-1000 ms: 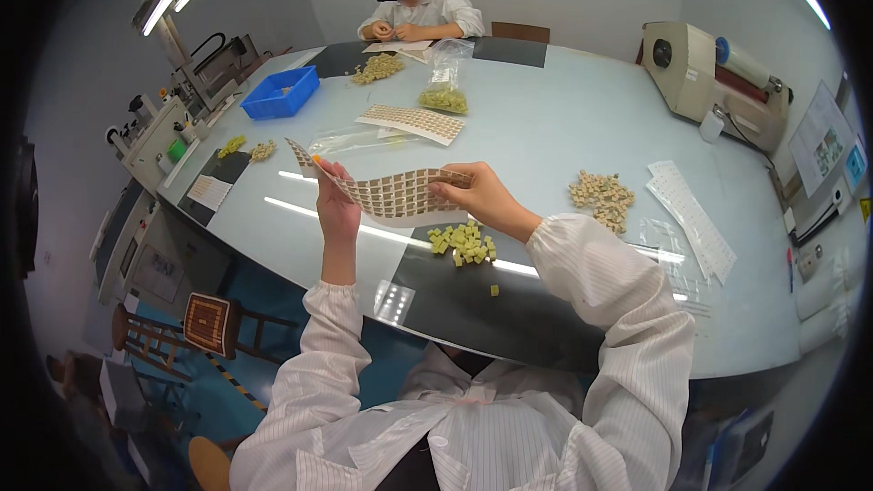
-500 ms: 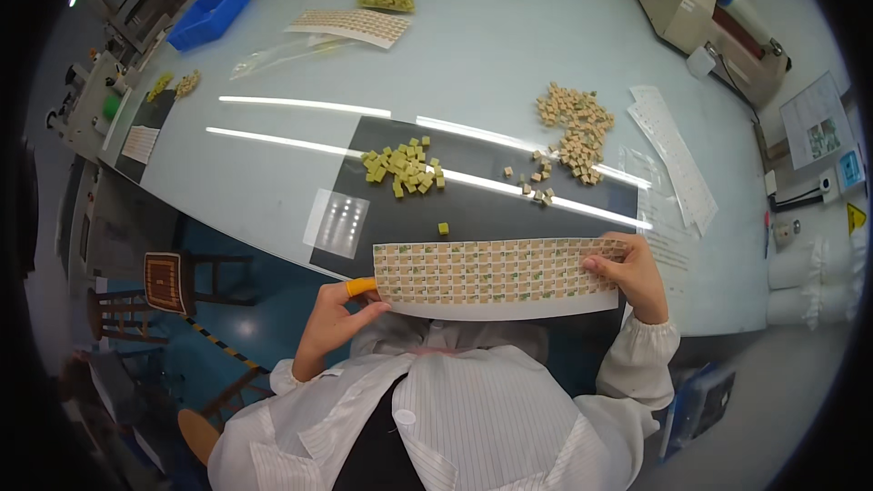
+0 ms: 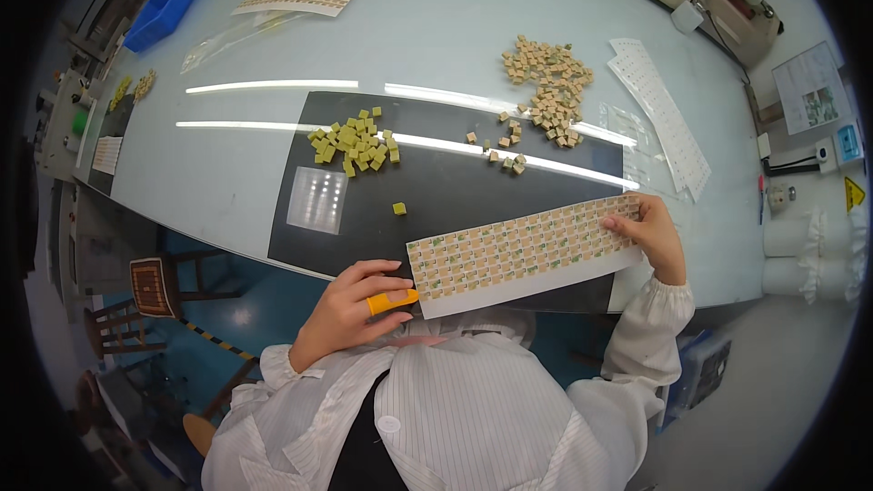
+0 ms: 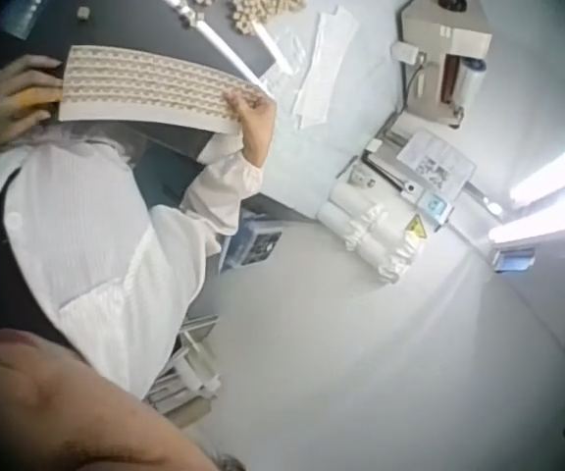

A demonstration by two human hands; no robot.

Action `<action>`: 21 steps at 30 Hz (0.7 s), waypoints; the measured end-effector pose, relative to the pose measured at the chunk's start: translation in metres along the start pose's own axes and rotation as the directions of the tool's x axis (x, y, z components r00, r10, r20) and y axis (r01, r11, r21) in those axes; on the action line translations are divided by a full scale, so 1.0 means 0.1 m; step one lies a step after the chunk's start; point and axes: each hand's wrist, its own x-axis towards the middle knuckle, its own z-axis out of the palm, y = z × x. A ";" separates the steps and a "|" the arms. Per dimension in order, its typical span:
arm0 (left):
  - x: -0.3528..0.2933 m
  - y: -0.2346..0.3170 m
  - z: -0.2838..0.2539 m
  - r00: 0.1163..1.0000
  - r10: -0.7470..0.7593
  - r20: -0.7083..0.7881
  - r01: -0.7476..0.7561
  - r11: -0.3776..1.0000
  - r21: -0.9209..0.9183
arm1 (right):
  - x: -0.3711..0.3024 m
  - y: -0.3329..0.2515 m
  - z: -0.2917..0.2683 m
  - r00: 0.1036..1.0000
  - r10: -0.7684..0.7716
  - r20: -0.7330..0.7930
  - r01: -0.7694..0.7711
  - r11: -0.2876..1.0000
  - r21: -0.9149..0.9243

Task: Assembling small yellow components onto a white grid board at a manufacturing workstation.

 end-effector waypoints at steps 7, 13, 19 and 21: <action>0.06 -0.05 0.14 1.000 -0.016 -0.005 0.017 0.986 0.167 | 0.32 -0.09 -0.03 0.962 -0.171 -0.213 0.116 0.961 -0.249; 0.14 -0.08 0.00 1.000 -0.015 0.012 0.013 0.993 0.116 | 0.46 -0.51 0.61 0.821 -0.467 -0.328 0.405 0.881 -0.244; 0.30 -0.17 -0.11 0.834 -0.394 -0.387 0.384 0.917 -0.105 | 0.30 -0.66 0.95 0.686 -0.679 -0.261 0.599 0.730 -0.327; 0.38 -0.21 -0.12 0.843 -0.400 -0.359 0.402 0.913 -0.075 | 0.28 -0.63 0.87 0.697 -0.639 -0.326 0.588 0.769 -0.250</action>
